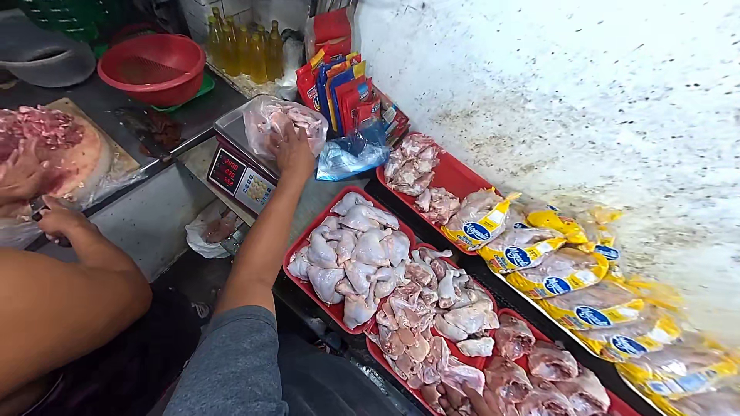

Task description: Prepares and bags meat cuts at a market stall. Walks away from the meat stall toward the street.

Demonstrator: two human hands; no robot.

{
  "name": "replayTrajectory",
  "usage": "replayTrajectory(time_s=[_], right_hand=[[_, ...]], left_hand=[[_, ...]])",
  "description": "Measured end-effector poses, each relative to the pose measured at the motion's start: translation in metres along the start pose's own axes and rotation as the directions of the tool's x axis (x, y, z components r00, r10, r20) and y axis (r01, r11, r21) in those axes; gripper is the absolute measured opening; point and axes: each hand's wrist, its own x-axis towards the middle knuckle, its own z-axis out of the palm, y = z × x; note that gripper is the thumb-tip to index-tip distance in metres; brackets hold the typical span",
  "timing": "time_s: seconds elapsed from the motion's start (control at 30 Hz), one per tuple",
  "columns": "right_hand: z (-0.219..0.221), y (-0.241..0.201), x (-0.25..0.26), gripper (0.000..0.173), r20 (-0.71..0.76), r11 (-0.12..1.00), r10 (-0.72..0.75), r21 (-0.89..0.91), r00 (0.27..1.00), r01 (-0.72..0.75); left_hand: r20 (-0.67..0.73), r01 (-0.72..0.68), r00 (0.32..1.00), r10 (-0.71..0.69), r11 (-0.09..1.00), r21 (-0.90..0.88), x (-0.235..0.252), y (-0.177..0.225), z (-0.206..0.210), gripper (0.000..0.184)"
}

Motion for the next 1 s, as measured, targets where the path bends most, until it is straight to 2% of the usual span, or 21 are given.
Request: replayTrajectory(time_s=[0.13, 0.23, 0.33, 0.47, 0.53, 0.63, 0.77, 0.9, 1.0], right_hand=[[0.006, 0.001, 0.001, 0.017, 0.025, 0.999, 0.008, -0.049, 1.000, -0.007], [0.010, -0.001, 0.006, 0.018, 0.000, 0.998, 0.005, -0.063, 1.000, -0.005], [0.014, -0.006, 0.011, 0.018, 0.011, 0.996, 0.021, -0.092, 1.000, -0.020], [0.016, -0.014, 0.016, 0.016, 0.001, 0.994, 0.049, -0.098, 0.999, -0.048], [0.016, -0.015, 0.019, 0.015, 0.009, 0.995, 0.054, -0.087, 0.998, -0.053], [0.016, -0.012, 0.023, 0.019, 0.022, 0.994, 0.073, -0.088, 0.997, -0.071], [0.013, -0.003, 0.028, 0.018, 0.027, 0.989, 0.122, -0.083, 0.992, -0.120], [0.007, 0.004, 0.032, 0.021, 0.004, 0.989, 0.139, -0.054, 0.990, -0.138], [-0.002, 0.005, 0.039, 0.018, -0.080, 0.990, 0.120, -0.064, 0.990, -0.126]], left_hand=[[-0.018, -0.007, 1.000, 0.005, 0.993, -0.120, -0.047, 0.014, -0.015, 0.055], [-0.031, -0.046, 0.999, 0.040, 0.975, -0.216, -0.090, 0.020, -0.010, 0.052], [0.039, -0.084, 0.994, 0.100, 0.949, -0.303, -0.137, 0.020, 0.005, 0.047], [0.179, -0.002, 0.982, 0.064, 0.945, -0.326, -0.163, 0.009, 0.027, 0.048], [0.234, 0.050, 0.972, 0.030, 0.943, -0.328, -0.164, -0.002, 0.034, 0.048], [0.240, 0.119, 0.970, -0.029, 0.920, -0.374, -0.159, -0.023, 0.044, 0.048], [0.214, 0.223, 0.969, -0.121, 0.800, -0.557, -0.149, -0.048, 0.045, 0.050], [0.110, 0.256, 0.963, -0.246, 0.710, -0.656, -0.124, -0.053, 0.026, 0.048], [-0.004, 0.221, 0.953, -0.303, 0.703, -0.675, -0.096, -0.058, 0.012, 0.051]])
